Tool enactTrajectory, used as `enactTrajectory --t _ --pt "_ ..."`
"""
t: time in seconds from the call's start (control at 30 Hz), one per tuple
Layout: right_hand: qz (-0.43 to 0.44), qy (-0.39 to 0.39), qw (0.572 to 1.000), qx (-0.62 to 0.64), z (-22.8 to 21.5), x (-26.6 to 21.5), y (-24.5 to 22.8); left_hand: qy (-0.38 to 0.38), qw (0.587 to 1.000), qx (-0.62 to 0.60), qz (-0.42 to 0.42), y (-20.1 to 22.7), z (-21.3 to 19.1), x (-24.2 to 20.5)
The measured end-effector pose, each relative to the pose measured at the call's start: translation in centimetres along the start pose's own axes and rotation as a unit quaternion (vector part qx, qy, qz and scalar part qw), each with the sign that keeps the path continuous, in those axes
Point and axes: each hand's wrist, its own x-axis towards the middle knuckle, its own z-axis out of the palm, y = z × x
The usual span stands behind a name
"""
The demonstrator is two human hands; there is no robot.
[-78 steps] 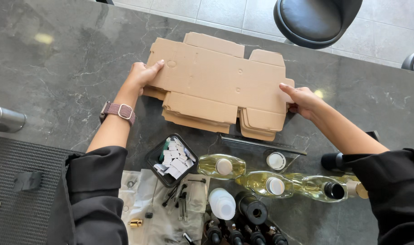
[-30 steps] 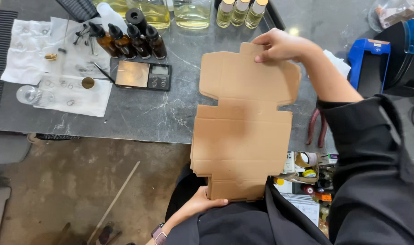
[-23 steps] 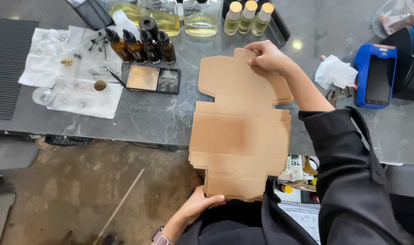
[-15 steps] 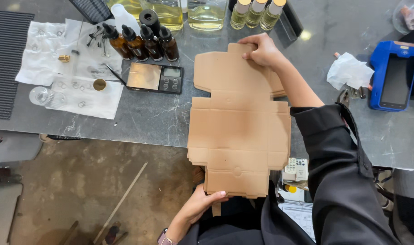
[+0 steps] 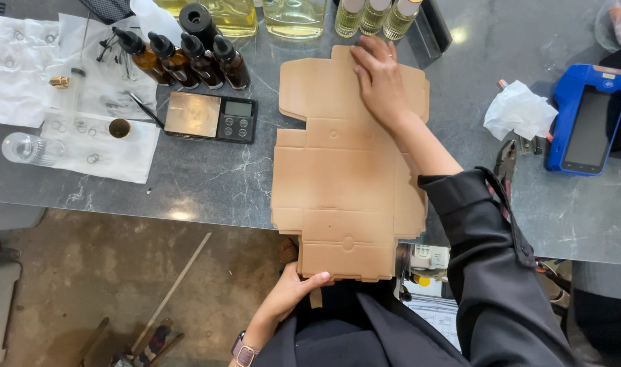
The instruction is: The person assembles several cardboard boxes by hand on a counter. The person takes flat cardboard templates, folds the sides and flaps to form the box shape, and stacks the completed boxes together.
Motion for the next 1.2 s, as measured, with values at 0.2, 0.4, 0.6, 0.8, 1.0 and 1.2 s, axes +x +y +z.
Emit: enactTrajectory --t 0.2,0.4,0.6,0.8,1.0,1.2 --pt "0.004 -0.167 0.967 -0.192 0.7 -8.6 -6.9 0.013 0.992 0.121 0.035 1.1 -0.2 -0.4" --pt "0.096 -0.036 0.993 0.062 -2.7 -8.8 -7.6 0.000 0.931 0.364 0.031 5.7 -1.6 -3.1" --pt "0.313 0.132 0.935 0.102 -12.7 -19.5 -9.5 0.259 0.879 0.353 0.191 11.1 -4.9 -4.8" --pt "0.296 0.185 0.872 0.344 -8.6 -21.6 -10.7 0.188 0.820 0.353 0.410 13.6 -1.8 4.9" --pt "0.284 0.162 0.826 0.459 -9.3 -21.1 -10.6 0.123 0.859 0.378 0.322 14.8 0.2 5.3" --pt "0.256 0.153 0.861 0.411 -8.8 -20.8 -10.8 0.103 0.884 0.317 0.328 16.4 1.3 4.6"
